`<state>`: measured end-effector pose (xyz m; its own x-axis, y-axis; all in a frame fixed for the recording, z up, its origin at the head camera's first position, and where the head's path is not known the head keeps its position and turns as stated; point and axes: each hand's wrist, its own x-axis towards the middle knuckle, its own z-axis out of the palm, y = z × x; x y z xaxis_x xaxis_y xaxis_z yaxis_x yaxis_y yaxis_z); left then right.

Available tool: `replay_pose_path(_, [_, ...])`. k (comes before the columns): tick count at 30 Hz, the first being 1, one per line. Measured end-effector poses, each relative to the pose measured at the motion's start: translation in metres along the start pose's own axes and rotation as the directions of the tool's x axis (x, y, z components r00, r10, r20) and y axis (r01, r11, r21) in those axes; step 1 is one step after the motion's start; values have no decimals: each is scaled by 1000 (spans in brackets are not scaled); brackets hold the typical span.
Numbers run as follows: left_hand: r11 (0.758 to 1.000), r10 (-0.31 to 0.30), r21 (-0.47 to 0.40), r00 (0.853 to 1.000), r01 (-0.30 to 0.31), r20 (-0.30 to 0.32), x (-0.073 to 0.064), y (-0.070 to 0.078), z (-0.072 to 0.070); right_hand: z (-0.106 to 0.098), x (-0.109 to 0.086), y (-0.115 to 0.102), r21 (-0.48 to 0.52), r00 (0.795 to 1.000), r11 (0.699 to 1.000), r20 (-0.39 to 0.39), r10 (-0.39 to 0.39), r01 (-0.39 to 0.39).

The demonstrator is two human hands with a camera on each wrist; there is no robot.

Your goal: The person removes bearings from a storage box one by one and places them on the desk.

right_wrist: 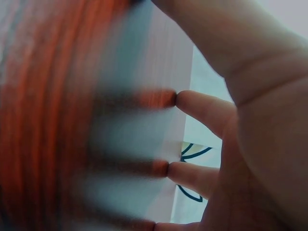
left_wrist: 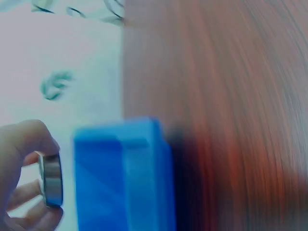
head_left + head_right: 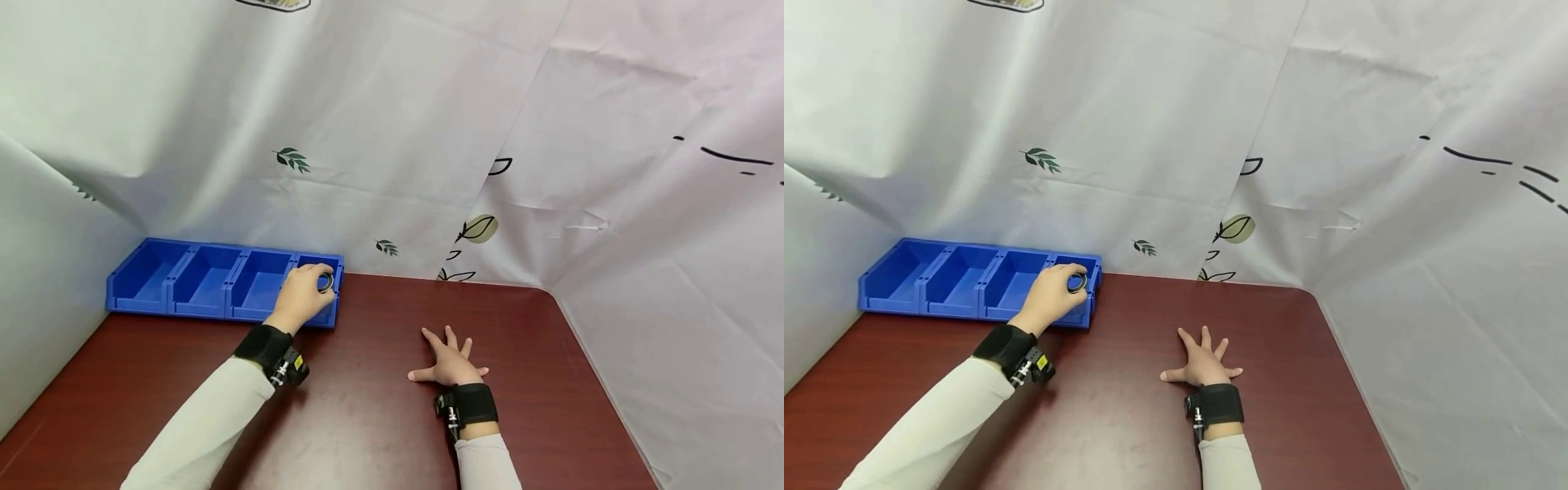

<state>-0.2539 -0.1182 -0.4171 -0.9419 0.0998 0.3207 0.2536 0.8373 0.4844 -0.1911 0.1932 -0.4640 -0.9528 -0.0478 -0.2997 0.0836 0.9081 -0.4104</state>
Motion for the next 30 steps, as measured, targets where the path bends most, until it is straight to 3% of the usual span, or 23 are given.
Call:
replay_pose_path(5, [998,-12,-70,999,9,-44,-16,15,-8,0,0,-2,4,1000,1000,8,2,-2])
replay_pose_path(9, [996,62,-61,996,-66,-67,-32,28,-8,-1,1,-1,3,1000,1000,9,6,-6])
replay_pose_path(13, [992,109,-65,993,-111,-46,-53,39,-6,-1,2,0,-3,1000,1000,9,5,-5])
replay_pose_path(19, [982,186,-37,982,-187,-44,-82,48,1,-1,5,-5,10,1000,1000,6,-19,19])
replay_pose_path(26, [976,219,-30,974,-218,57,-105,46,28,-1,0,1,12,1000,1000,4,-10,10])
replay_pose_path(30, [975,224,-23,968,-223,110,-114,43,34,0,-1,2,20,1000,1000,-1,-20,20])
